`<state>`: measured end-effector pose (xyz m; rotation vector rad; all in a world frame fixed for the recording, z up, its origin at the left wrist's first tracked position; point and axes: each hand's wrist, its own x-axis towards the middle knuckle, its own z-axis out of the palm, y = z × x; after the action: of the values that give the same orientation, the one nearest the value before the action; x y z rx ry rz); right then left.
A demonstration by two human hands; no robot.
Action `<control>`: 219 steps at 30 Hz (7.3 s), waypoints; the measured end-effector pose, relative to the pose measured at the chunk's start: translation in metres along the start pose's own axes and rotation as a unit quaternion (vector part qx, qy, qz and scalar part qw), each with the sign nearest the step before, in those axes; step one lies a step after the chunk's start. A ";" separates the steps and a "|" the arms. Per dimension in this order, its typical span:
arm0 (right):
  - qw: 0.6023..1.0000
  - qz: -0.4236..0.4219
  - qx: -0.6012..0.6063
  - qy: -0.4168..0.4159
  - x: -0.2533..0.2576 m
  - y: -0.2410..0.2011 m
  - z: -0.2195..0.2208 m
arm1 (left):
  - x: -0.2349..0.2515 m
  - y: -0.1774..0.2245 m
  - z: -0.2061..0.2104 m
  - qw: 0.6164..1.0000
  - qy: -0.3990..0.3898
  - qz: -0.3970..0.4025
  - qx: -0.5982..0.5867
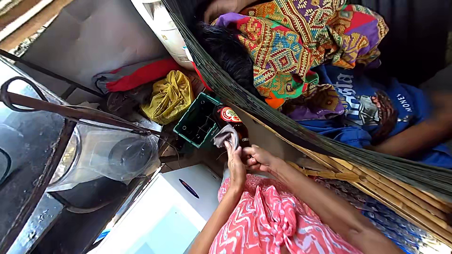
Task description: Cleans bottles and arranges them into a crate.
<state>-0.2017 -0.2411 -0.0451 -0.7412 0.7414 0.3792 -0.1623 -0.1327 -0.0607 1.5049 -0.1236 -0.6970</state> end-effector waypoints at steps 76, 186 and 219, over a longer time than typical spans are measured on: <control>0.994 -0.011 -0.111 -0.012 0.004 -0.027 0.038 | -0.001 0.012 -0.006 0.989 0.078 0.005 -0.126; 0.963 -0.182 0.196 -0.040 -0.026 0.054 -0.026 | 0.041 0.046 -0.103 0.918 0.060 0.107 -0.377; 0.957 -0.122 0.212 -0.154 -0.030 0.034 -0.035 | 0.030 0.097 -0.052 0.964 0.022 0.210 -0.162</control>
<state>-0.2573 -0.2450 -0.0572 -0.3479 0.4083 0.0973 -0.0794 -0.1109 0.0143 1.1287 -0.2730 -0.3203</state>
